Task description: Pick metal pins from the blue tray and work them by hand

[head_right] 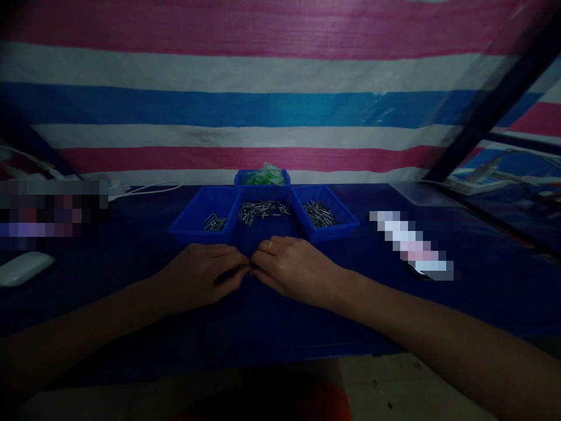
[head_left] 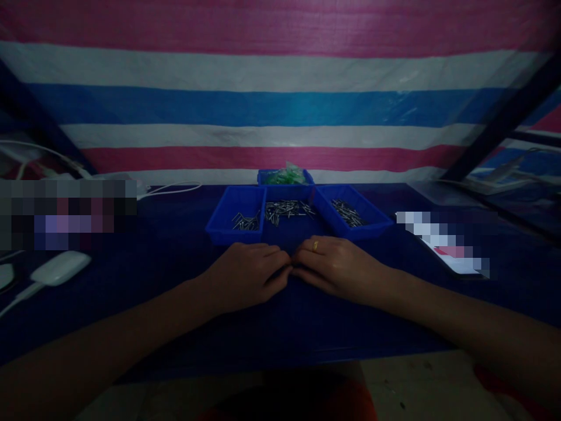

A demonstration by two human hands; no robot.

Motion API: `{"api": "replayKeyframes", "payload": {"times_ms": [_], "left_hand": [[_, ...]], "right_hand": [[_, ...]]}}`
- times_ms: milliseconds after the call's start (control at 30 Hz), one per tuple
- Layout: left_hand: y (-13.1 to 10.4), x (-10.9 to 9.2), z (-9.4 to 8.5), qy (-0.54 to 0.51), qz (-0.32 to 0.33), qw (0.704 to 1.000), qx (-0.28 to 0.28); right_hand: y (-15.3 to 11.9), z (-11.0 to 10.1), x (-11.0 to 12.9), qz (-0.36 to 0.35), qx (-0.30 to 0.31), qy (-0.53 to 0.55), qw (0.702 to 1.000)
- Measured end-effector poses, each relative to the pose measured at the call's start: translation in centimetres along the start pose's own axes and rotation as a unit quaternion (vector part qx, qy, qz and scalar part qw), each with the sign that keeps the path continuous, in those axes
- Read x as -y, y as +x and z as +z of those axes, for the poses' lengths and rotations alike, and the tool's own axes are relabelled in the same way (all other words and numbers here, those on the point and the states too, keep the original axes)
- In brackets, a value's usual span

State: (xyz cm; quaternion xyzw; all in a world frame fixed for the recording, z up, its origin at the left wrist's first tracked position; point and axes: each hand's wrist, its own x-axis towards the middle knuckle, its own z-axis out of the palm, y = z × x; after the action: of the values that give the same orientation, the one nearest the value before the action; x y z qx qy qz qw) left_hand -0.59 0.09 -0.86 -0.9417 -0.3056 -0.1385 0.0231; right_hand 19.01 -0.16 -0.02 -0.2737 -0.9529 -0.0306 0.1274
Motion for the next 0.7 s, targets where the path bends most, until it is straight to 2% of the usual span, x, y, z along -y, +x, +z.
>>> {"api": "replayKeyframes", "payload": {"times_ms": [233, 433, 567, 700], "left_hand": [[0.1, 0.8, 0.0, -0.065, -0.014, 0.998, 0.009], [0.2, 1.0, 0.1, -0.044, -0.032, 0.998, 0.023], [0.2, 1.0, 0.2, -0.036, -0.023, 0.998, 0.039], [0.2, 0.9, 0.2, -0.057, -0.027, 0.998, 0.025]], "right_hand": [[-0.1, 0.0, -0.3, 0.022, 0.03, -0.016, 0.999], [-0.1, -0.4, -0.4, 0.052, -0.028, 0.02, 0.998], [-0.1, -0.9, -0.1, 0.065, -0.044, 0.135, 0.988], [0.0, -1.1, 0.1, 0.105, -0.014, 0.333, 0.937]]}}
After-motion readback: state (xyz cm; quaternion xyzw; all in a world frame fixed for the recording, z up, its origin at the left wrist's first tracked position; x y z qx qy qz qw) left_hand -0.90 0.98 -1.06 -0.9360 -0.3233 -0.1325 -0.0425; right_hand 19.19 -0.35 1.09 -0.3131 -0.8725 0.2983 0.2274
